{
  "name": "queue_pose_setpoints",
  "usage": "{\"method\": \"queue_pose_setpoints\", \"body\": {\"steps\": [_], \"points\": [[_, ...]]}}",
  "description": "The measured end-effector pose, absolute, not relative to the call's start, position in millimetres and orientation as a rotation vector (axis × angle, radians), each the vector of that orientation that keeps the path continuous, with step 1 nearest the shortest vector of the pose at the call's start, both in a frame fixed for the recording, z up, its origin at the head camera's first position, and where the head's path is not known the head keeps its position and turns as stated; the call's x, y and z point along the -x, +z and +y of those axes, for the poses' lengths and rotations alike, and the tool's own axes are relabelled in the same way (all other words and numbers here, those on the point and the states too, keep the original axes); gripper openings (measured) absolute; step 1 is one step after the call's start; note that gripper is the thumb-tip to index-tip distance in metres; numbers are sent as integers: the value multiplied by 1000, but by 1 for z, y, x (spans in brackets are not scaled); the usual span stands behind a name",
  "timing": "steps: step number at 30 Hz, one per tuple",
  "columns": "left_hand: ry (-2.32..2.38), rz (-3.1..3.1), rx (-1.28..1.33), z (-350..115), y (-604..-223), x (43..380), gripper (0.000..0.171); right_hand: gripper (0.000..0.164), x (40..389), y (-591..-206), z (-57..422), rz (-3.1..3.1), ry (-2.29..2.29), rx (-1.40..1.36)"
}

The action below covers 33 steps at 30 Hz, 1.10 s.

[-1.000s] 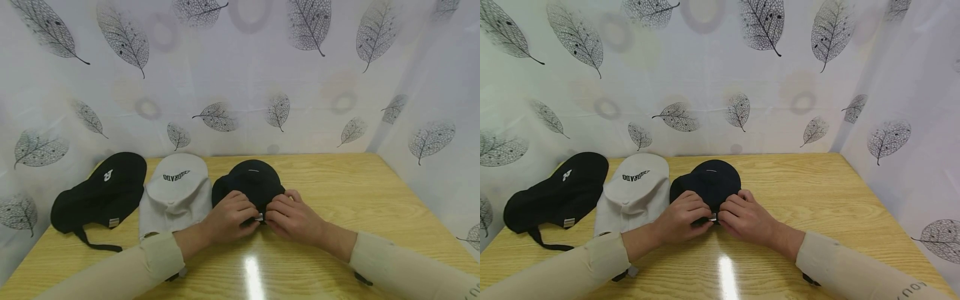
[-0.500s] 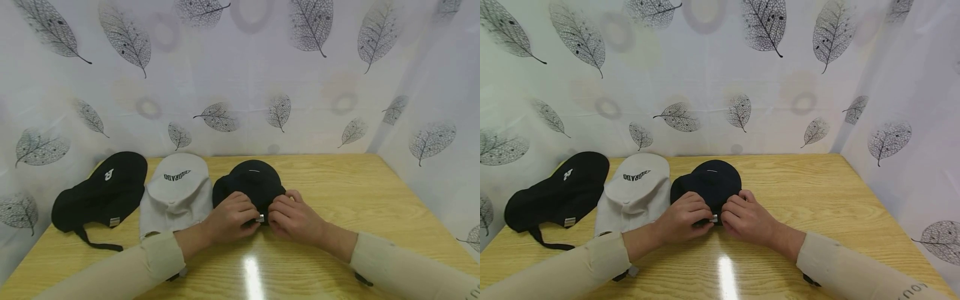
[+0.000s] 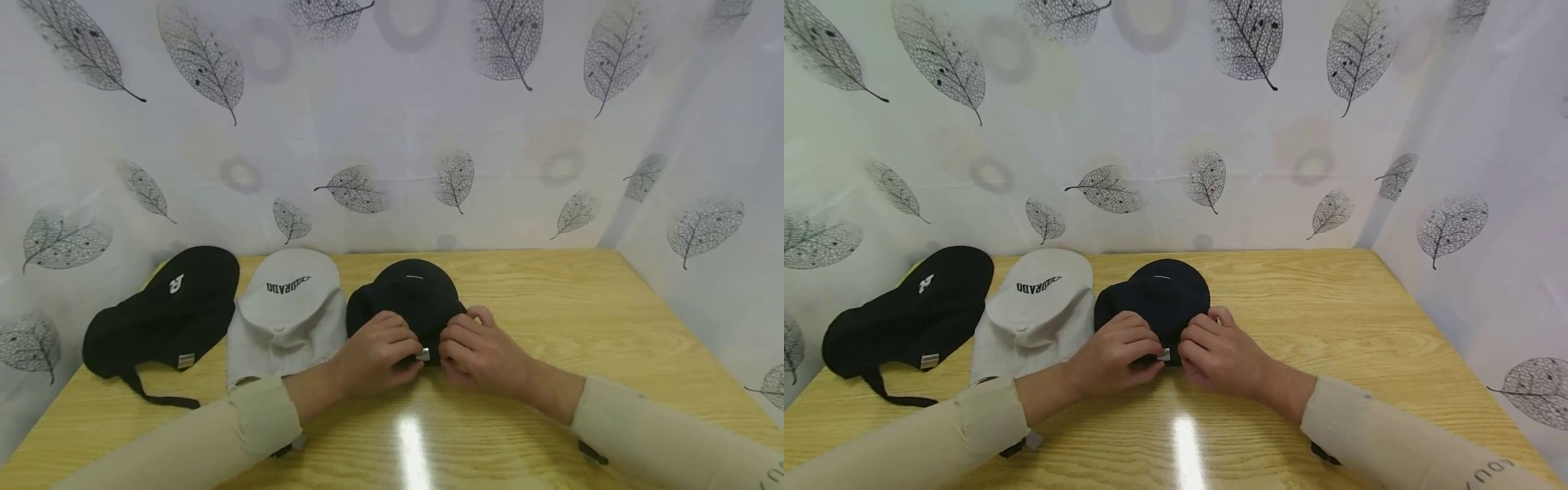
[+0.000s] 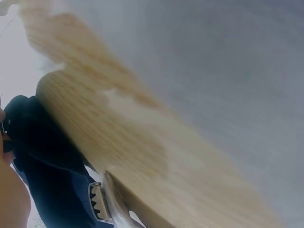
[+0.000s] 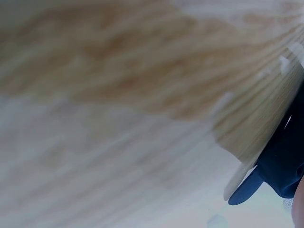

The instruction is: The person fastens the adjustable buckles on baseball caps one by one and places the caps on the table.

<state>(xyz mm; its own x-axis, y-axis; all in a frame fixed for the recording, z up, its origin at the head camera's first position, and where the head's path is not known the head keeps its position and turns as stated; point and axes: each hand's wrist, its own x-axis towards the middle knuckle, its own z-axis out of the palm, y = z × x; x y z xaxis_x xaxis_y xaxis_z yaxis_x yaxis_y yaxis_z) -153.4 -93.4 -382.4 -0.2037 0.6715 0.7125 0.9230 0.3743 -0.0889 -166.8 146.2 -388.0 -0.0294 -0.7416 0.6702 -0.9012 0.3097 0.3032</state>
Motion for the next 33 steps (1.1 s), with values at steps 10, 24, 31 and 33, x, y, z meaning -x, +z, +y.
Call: {"method": "queue_pose_setpoints", "body": {"steps": [10, 24, 31, 33], "points": [[-495, -1983, 1377, -94, -383, 155, 12, 11, 168, -388, 147, -1788, 239, -1491], [-491, -1975, 1381, -94, -382, 154, 11, 17, 168, -389, 145, -1758, 254, -1490], [-555, -1965, 1376, -93, -380, 152, 12, 17, 165, -389, 146, -1751, 231, -1478], [-565, -1962, 1378, -93, -380, 152, 13, 17, 165, -388, 147, -1760, 238, -1484]]}}
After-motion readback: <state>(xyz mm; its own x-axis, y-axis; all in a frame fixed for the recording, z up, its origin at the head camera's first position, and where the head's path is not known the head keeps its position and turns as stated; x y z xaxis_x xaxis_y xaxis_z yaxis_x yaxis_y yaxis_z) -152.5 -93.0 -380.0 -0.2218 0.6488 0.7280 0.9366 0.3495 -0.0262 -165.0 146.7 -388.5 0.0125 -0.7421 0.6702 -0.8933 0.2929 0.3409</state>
